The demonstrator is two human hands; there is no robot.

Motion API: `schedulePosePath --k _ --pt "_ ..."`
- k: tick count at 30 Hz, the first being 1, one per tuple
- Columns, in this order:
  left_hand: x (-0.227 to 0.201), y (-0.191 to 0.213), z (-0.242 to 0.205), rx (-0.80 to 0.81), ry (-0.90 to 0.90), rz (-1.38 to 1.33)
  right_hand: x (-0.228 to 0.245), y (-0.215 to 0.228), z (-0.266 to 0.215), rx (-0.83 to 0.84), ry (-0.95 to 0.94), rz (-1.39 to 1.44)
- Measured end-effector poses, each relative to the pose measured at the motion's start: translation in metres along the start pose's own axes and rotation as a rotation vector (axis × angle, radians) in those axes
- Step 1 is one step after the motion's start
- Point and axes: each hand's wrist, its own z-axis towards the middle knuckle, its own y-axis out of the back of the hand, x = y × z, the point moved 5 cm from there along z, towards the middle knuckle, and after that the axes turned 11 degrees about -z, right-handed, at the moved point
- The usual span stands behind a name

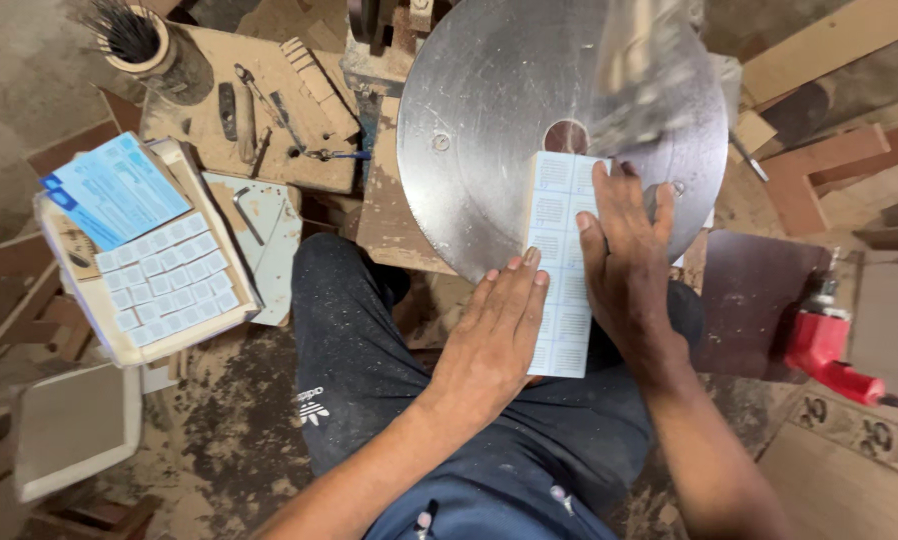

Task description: The person uses a band saw to cut a sheet of printed paper into smaller rectangular pieces. They guide the paper through the saw blade, separating it into strips and then into individual pieces, which are placed into a nearby container.

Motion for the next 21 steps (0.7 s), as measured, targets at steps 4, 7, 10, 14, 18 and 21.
schedulePosePath --k 4,7,10,14,18,21 --pt "0.0001 0.0030 0.0024 0.047 0.023 -0.022 0.0012 -0.0007 0.0029 -0.029 0.048 -0.067" --pt "-0.0005 0.0045 0.0023 0.074 0.034 0.024 0.0006 -0.0041 0.0039 -0.022 0.041 -0.061" --pt "-0.0010 0.0048 0.0041 0.084 0.042 0.046 -0.0001 -0.0038 0.0039 -0.021 0.046 -0.045" --pt "-0.0002 0.0035 0.0056 0.106 0.056 0.028 -0.0010 -0.0052 0.0038 -0.009 0.039 -0.061" --pt "0.0008 0.0033 0.0080 0.110 0.051 0.038 -0.0034 -0.0063 0.0079 0.009 0.000 -0.051" --pt "0.0023 0.0017 0.0083 0.107 0.050 0.046 -0.0029 -0.0045 0.0087 -0.025 0.034 -0.036"
